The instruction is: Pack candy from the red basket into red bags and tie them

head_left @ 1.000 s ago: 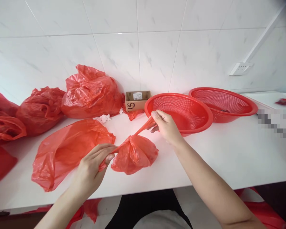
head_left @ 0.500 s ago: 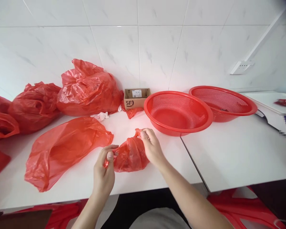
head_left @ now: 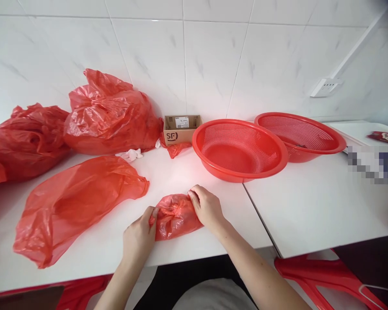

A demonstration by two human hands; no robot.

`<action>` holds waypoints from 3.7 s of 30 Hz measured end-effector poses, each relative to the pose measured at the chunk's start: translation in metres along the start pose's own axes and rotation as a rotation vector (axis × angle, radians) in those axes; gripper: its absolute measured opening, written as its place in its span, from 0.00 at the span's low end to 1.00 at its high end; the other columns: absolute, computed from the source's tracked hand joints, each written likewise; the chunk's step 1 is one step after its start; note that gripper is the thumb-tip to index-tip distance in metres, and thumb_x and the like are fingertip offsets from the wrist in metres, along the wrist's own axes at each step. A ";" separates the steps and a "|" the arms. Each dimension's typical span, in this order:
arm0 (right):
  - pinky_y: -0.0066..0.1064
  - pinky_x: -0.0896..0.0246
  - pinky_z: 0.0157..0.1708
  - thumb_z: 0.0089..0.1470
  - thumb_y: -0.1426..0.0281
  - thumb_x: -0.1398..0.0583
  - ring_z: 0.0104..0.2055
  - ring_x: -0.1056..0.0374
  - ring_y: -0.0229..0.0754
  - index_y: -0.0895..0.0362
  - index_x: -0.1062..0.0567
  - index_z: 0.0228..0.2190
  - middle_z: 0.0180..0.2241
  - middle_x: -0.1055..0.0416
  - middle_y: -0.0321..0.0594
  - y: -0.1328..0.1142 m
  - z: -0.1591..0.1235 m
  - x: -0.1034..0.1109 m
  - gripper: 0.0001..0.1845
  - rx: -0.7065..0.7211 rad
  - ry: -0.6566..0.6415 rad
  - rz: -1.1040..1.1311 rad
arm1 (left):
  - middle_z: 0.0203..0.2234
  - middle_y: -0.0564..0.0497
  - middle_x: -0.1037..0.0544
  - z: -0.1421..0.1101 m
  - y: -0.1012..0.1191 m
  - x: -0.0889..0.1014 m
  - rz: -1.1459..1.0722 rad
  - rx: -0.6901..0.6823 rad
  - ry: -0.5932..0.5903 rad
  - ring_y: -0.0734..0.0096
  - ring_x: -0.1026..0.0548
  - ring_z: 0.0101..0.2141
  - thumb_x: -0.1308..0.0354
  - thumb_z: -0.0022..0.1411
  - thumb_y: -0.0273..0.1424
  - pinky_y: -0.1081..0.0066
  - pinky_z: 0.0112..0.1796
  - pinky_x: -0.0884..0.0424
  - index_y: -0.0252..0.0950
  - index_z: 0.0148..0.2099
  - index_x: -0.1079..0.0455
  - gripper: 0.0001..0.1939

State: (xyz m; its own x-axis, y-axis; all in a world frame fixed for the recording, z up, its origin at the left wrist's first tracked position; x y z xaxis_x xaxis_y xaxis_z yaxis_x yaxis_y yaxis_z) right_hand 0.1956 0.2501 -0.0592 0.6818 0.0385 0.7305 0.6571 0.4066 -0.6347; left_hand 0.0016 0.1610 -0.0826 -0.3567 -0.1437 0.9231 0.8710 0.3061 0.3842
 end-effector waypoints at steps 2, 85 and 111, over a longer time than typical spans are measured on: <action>0.29 0.46 0.33 0.66 0.65 0.52 0.31 0.33 0.40 0.52 0.31 0.34 0.33 0.26 0.35 0.002 -0.002 -0.006 0.13 -0.028 -0.035 -0.006 | 0.19 0.53 0.31 0.002 0.006 -0.004 0.047 -0.002 -0.031 0.63 0.34 0.21 0.62 0.69 0.38 0.71 0.26 0.46 0.42 0.37 0.38 0.13; 0.30 0.41 0.34 0.67 0.59 0.52 0.34 0.34 0.37 0.55 0.25 0.33 0.28 0.32 0.36 -0.129 0.033 0.094 0.22 0.463 -0.265 0.688 | 0.18 0.57 0.40 0.022 0.121 0.030 -0.984 -0.087 -0.325 0.73 0.36 0.23 0.45 0.60 0.37 0.70 0.28 0.37 0.39 0.22 0.43 0.16; 0.26 0.54 0.21 0.64 0.66 0.47 0.18 0.52 0.32 0.51 0.37 0.41 0.19 0.47 0.24 -0.077 0.011 0.100 0.05 0.140 -0.107 0.672 | 0.30 0.50 0.20 0.020 0.103 0.058 -0.917 -0.240 -0.285 0.64 0.24 0.38 0.40 0.61 0.44 0.68 0.43 0.30 0.40 0.35 0.20 0.14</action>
State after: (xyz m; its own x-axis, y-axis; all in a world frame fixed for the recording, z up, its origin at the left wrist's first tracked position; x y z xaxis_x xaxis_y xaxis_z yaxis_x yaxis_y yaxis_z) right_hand 0.2094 0.2329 0.0657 0.8859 0.4105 0.2160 0.0508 0.3769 -0.9249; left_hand 0.0637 0.2030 0.0103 -0.9678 0.0121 0.2516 0.2514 -0.0140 0.9678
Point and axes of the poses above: each hand's wrist, its own z-axis towards the middle knuckle, its own x-axis out of the back of the hand, y = z × x, the point moved 10 cm from there along z, towards the middle knuckle
